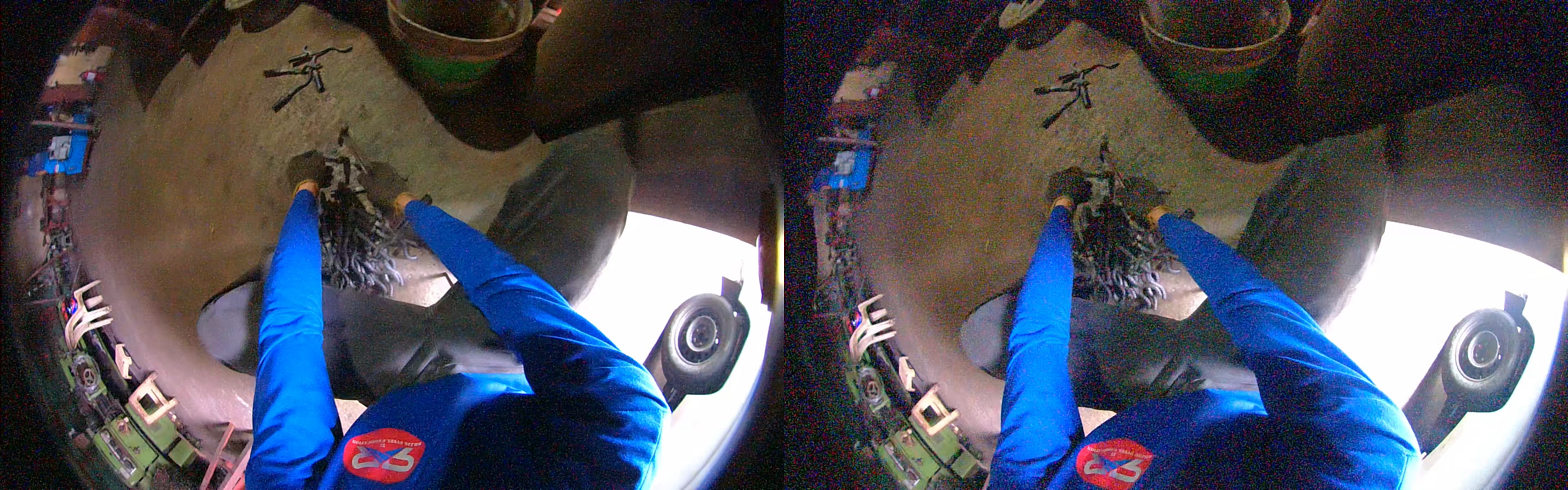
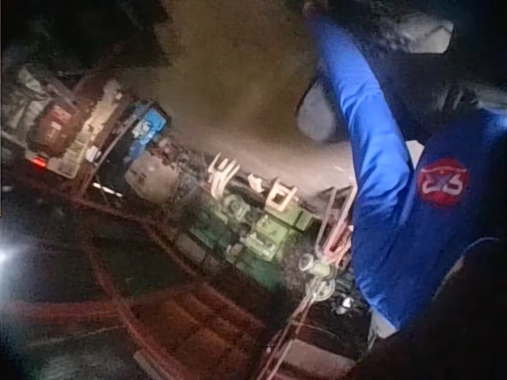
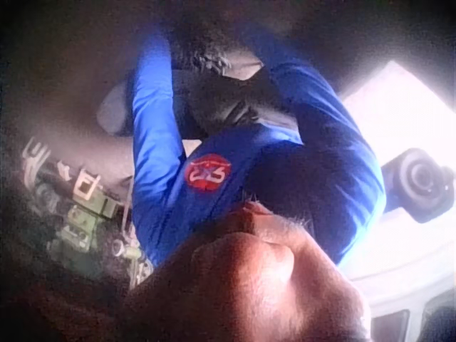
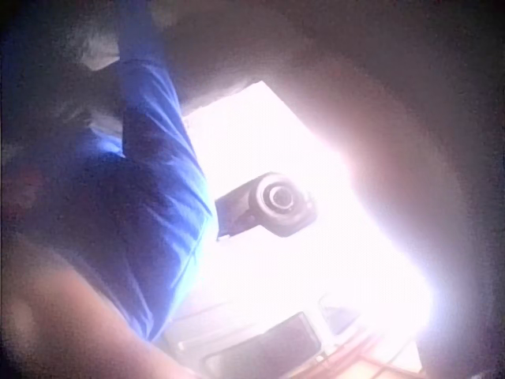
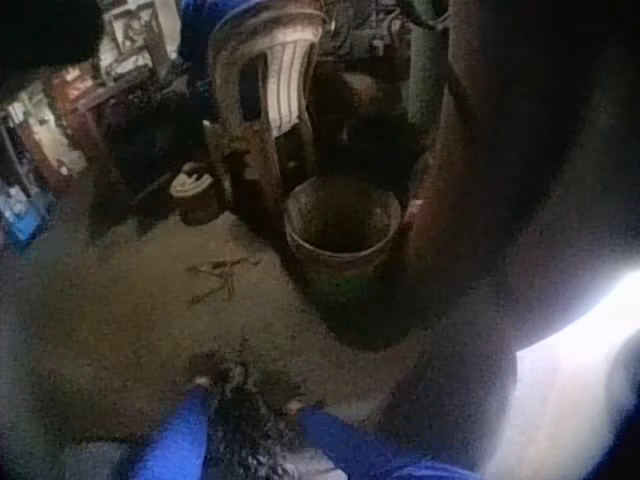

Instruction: The person sits on the floor and repeatedly dips small metal pieces into a bucket of liquid, then places them on the floor. They also use a hammer to strike some of the pieces on the floor.

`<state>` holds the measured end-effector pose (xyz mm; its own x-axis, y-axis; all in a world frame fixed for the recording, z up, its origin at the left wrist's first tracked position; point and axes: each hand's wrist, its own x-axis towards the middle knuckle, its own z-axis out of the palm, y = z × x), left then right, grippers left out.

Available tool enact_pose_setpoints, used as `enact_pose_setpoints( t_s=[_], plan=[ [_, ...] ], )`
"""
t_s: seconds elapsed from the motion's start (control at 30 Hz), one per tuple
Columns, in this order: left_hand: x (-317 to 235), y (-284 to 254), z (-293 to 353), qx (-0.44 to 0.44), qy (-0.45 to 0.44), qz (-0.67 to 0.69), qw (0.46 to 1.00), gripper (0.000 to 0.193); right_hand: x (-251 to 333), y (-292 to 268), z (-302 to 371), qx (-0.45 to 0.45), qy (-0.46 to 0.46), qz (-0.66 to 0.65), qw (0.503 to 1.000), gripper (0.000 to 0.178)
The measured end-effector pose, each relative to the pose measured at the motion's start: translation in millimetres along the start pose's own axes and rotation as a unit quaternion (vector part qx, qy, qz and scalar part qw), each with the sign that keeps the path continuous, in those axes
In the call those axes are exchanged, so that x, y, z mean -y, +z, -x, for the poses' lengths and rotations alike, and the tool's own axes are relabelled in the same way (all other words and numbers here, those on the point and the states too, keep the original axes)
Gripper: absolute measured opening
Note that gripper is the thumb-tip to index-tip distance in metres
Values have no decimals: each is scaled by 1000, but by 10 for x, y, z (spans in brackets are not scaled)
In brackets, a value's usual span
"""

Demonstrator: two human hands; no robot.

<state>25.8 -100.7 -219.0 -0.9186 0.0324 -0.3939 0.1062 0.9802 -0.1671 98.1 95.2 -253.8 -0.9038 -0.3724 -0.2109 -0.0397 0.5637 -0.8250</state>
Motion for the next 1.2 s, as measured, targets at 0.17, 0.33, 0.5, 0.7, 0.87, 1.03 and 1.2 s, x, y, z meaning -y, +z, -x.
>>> enact_pose_setpoints(
  t_s=[0.17, 0.33, 0.5, 0.7, 0.87, 1.03, 1.2],
  plan=[
    [300, 443, -73, -26, 0, -28, 999, 26, 315, -101, 48, 106, 59, -30, 992, 52],
    [283, 496, -263, 11, -21, 4, 1000, 36, -75, 109, -40, -24, 35, -47, 998, 52],
    [380, 677, -423, 30, -109, 54, 992, 42, -124, 153, -181, 14, -19, 22, 999, 48],
    [566, 903, -423, 27, -126, 21, 991, 49, 240, 38, -26, -11, 38, -61, 997, 48],
    [262, 491, -226, -5, -141, 117, 983, 53, 62, 44, -63, 16, 58, 16, 998, 48],
    [-102, -107, 157, 69, -159, 162, 972, 53, -57, -179, 58, -9, 84, 78, 993, 40],
    [139, 375, -154, -121, -159, 94, 975, 48, -519, -411, 77, -54, -48, 288, 955, 36]
  ],
)
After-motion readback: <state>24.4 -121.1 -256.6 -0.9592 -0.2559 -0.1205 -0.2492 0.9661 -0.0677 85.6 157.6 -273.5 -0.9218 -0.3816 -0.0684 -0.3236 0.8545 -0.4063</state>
